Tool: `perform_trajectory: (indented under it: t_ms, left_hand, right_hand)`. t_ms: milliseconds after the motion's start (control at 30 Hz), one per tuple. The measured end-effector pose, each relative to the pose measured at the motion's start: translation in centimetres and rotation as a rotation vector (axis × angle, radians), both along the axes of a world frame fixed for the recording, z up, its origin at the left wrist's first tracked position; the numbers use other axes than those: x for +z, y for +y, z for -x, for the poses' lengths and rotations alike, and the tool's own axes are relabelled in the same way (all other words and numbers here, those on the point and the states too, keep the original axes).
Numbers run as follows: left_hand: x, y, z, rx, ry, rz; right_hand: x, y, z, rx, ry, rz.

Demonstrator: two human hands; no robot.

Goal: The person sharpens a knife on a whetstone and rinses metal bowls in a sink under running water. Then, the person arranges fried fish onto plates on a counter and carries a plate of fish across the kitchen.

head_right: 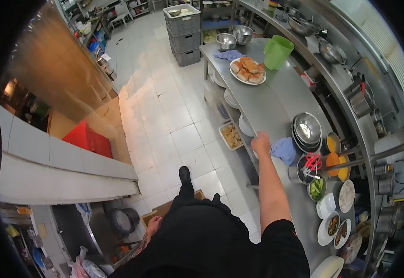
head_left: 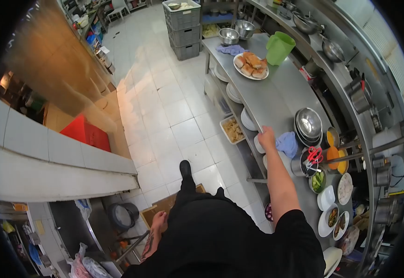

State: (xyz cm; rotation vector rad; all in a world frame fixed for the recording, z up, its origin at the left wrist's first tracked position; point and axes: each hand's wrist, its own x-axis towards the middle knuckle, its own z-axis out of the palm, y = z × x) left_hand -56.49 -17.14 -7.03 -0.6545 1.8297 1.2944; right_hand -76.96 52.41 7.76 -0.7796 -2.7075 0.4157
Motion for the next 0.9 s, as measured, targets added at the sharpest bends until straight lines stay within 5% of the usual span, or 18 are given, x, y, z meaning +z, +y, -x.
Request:
perform_trajectory:
  t_ms: [33, 100, 167, 233, 300, 400, 467, 500, 567, 700, 900]
  left_hand:
    - [-1.4, -0.6, 1.4, -0.006, 0.003, -0.007]
    - [-4.8, -2.7, 3.1, 0.054, 0.031, -0.035]
    - [-11.8, -7.5, 4.0, -0.063, 0.158, 0.065]
    - [-12.2, -9.4, 7.2, -0.205, 0.176, 0.160]
    - [-8.7, -9.9, 12.2, -0.467, 0.042, 0.280]
    - [-6.6, -9.5, 21.1, -0.369, -0.055, 0.184]
    - [-5.1, -7.7, 28.7, -0.641, 0.006, 0.356]
    - [-4.2, -6.8, 32.0, -0.550, -0.047, 0.376]
    - [-8.2, -6.9, 39.8, -0.676, 0.080, 0.396]
    - [-0.7, 1.8, 51.6, -0.477, 0.426, 0.193]
    - [3.9, 11.0, 59.3, -0.357, 0.453, 0.003]
  right_hand:
    - [0.2, 0.9, 0.8, -0.006, 0.003, -0.007]
    - [-0.1, 2.2, 1.5, -0.160, -0.445, 0.219]
    - [0.3, 1.4, 0.7, -0.132, -0.491, 0.192]
    - [-0.1, 0.6, -0.1, -0.098, -0.533, 0.162]
    - [-1.7, 0.0, -0.2, -0.082, -0.507, 0.018]
    - [-1.3, -1.5, 1.1, -0.197, -0.544, 0.099]
    - [-1.7, -2.2, 2.1, -0.271, -0.547, 0.087]
    - [-1.9, -2.6, 2.5, -0.319, -0.546, 0.063]
    - [-0.8, -3.9, 3.3, -0.382, -0.516, 0.086]
    - [-1.6, -4.7, 3.4, -0.458, -0.363, 0.018]
    - [-2.4, -4.2, 4.1, -0.470, -0.089, -0.152]
